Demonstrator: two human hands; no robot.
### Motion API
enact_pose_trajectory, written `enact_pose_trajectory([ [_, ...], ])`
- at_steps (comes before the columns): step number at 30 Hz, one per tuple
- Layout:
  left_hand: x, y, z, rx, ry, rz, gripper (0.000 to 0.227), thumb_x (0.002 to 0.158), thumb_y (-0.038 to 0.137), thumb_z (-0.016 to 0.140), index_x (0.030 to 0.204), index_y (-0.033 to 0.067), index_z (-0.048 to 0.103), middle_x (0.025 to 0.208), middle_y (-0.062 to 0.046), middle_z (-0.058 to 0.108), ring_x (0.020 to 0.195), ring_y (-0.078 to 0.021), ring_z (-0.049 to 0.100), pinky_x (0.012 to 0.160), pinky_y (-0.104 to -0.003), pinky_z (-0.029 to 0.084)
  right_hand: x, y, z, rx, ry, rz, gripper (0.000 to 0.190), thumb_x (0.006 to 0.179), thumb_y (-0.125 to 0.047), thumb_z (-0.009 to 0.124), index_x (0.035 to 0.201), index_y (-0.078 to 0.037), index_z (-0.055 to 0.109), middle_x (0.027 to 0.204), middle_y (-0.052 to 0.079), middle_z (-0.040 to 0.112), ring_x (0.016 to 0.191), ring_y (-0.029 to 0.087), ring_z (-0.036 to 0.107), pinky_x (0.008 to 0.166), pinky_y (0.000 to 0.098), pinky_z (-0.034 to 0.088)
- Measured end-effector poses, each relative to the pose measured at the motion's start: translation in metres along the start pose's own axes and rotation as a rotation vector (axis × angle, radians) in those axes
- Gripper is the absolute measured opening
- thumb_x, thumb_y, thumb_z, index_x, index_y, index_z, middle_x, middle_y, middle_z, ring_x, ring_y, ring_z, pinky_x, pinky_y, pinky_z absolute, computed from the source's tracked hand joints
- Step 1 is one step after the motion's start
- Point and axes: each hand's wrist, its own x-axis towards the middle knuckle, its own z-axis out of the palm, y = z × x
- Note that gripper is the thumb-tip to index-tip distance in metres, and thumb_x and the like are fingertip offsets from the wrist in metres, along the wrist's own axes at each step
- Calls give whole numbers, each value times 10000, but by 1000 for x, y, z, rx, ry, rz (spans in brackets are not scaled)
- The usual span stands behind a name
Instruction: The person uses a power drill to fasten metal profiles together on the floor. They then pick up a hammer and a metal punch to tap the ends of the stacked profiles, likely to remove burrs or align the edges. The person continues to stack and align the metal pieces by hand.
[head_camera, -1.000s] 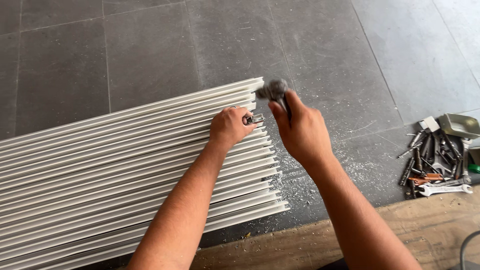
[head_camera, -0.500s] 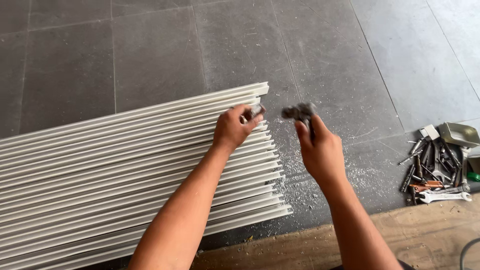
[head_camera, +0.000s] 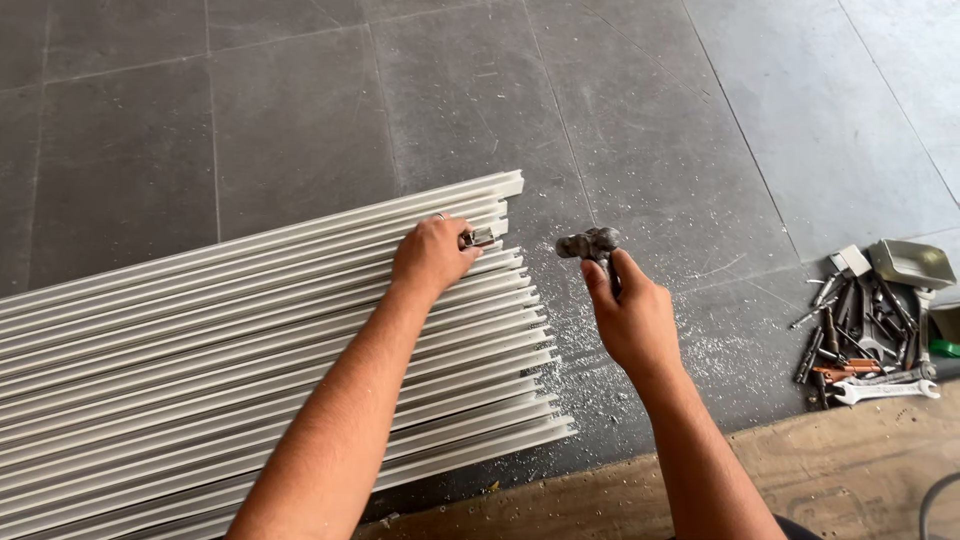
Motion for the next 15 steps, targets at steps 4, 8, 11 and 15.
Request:
enact_pose_trajectory([
  [4,1,-6,3,41,-8,36,284,870,386,803,1034,159,752,953,-19,725,918,-184,709,768,-385,607,1,0,0,4,-8,-9,392,1024,-424,574,954,-39,598,618,108,634,498,209,572,514,402,442],
  [8,3,-6,10,18,32,74,297,859,393,802,1057,177,749,933,4,726,910,-177,712,765,-381,605,1,1,1,-8,-11,0,381,1022,-424,568,968,-49,609,610,105,636,492,191,570,500,388,439],
  [11,5,-4,9,23,21,83,289,865,389,796,1068,188,750,938,11,728,911,-171,712,764,-382,605,2,3,2,-16,-22,5,391,1033,-428,557,961,-47,608,614,93,639,492,180,573,489,378,437],
  [15,3,-1,8,34,11,63,296,864,392,795,1078,193,747,944,13,725,916,-168,710,771,-376,606,3,3,3,-28,-45,34,386,1040,-434,541,972,-61,614,617,81,640,495,170,568,477,379,432],
])
